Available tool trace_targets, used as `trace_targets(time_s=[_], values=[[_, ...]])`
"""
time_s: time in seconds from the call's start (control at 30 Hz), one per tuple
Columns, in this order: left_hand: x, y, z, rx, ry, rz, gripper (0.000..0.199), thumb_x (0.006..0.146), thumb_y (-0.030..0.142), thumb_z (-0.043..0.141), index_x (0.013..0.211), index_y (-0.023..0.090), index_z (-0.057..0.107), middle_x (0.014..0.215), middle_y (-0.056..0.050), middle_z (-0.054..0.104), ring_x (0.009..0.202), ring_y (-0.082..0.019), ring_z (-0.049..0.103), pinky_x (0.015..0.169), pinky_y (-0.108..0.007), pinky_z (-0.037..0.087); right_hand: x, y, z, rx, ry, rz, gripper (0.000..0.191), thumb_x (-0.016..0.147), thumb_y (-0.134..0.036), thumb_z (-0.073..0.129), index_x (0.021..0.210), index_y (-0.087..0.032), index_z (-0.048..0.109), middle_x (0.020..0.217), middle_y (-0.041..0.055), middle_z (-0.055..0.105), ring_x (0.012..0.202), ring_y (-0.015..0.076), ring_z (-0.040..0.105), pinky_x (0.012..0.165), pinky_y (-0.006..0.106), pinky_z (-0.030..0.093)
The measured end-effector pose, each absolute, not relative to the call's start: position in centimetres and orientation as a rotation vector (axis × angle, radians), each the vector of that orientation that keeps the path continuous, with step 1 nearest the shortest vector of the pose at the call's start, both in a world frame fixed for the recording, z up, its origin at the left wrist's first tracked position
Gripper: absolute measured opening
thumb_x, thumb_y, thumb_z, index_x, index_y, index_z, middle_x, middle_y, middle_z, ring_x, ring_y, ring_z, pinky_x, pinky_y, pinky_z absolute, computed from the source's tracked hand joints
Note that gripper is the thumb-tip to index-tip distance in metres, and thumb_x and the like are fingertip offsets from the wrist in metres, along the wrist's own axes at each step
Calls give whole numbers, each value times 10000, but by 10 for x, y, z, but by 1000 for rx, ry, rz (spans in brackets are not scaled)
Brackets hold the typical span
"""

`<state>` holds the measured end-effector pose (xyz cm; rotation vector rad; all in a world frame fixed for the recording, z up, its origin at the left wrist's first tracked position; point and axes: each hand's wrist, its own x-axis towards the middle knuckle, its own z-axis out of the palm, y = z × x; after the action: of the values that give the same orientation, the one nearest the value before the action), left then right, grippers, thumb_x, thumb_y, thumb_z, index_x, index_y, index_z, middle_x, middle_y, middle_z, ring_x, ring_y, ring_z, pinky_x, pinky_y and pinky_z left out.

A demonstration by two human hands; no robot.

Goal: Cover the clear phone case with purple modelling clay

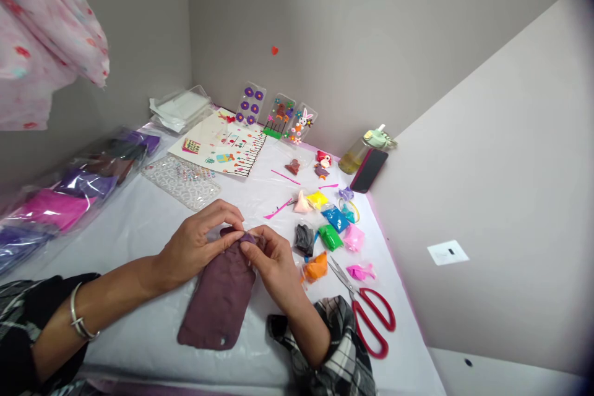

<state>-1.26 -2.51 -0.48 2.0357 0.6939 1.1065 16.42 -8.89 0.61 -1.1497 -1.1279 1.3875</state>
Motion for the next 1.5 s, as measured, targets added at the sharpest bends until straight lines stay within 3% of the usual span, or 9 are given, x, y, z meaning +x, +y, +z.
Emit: trace_targets(time_s=[0.17, 0.3, 0.43, 0.7, 0.93, 1.13, 1.5], values=[[-14, -24, -4, 2047, 613, 1132, 115, 966, 151, 625, 988, 217, 716, 1079, -23, 651, 1021, -149, 636, 936, -235, 459, 168, -87, 6, -1129, -1057, 1394, 261, 847, -408, 741, 875, -163, 657, 651, -42, 541, 602, 116, 444, 600, 254, 333], [-12, -22, -1, 1674, 725, 975, 45, 931, 269, 690, 956, 234, 702, 1054, -9, 661, 1046, -178, 639, 955, -276, 469, 169, -87, 9, -1120, -1054, 1368, 257, 857, -414, 739, 873, -166, 671, 648, -50, 514, 609, 111, 420, 603, 249, 320], [-8, -21, 0, 1321, 744, 787, 261, 865, 381, 767, 1037, 234, 635, 970, 13, 669, 972, -184, 650, 868, -280, 496, 168, -88, 10, -1099, -1067, 1366, 254, 852, -414, 748, 873, -172, 672, 669, -47, 514, 626, 113, 423, 608, 248, 328], [-10, -19, 0, 1332, 718, 637, 273, 865, 468, 749, 929, 207, 696, 867, 28, 679, 848, -164, 614, 766, -245, 453, 165, -89, 8, -1123, -1076, 1359, 282, 847, -442, 745, 858, -178, 646, 668, -45, 526, 620, 116, 441, 595, 250, 336], [-10, -21, 0, 1436, 789, 676, 273, 848, 448, 745, 805, 184, 691, 734, 29, 641, 733, -159, 570, 681, -247, 417, 162, -89, 10, -1189, -1057, 1360, 302, 812, -435, 772, 791, -173, 623, 663, -49, 514, 597, 103, 408, 568, 245, 308], [-7, -20, 0, 1363, 697, 589, 269, 887, 459, 686, 897, 190, 678, 853, 13, 643, 839, -180, 588, 770, -266, 442, 162, -87, 11, -1174, -1014, 1342, 323, 788, -458, 782, 777, -175, 625, 652, -48, 526, 589, 104, 422, 565, 240, 322], [-10, -22, 4, 1357, 695, 604, 257, 885, 443, 693, 855, 189, 674, 798, 18, 617, 779, -171, 560, 725, -260, 426, 164, -90, 15, -1248, -1065, 1282, 261, 840, -421, 710, 779, -181, 627, 636, -45, 516, 592, 120, 429, 565, 254, 329]])
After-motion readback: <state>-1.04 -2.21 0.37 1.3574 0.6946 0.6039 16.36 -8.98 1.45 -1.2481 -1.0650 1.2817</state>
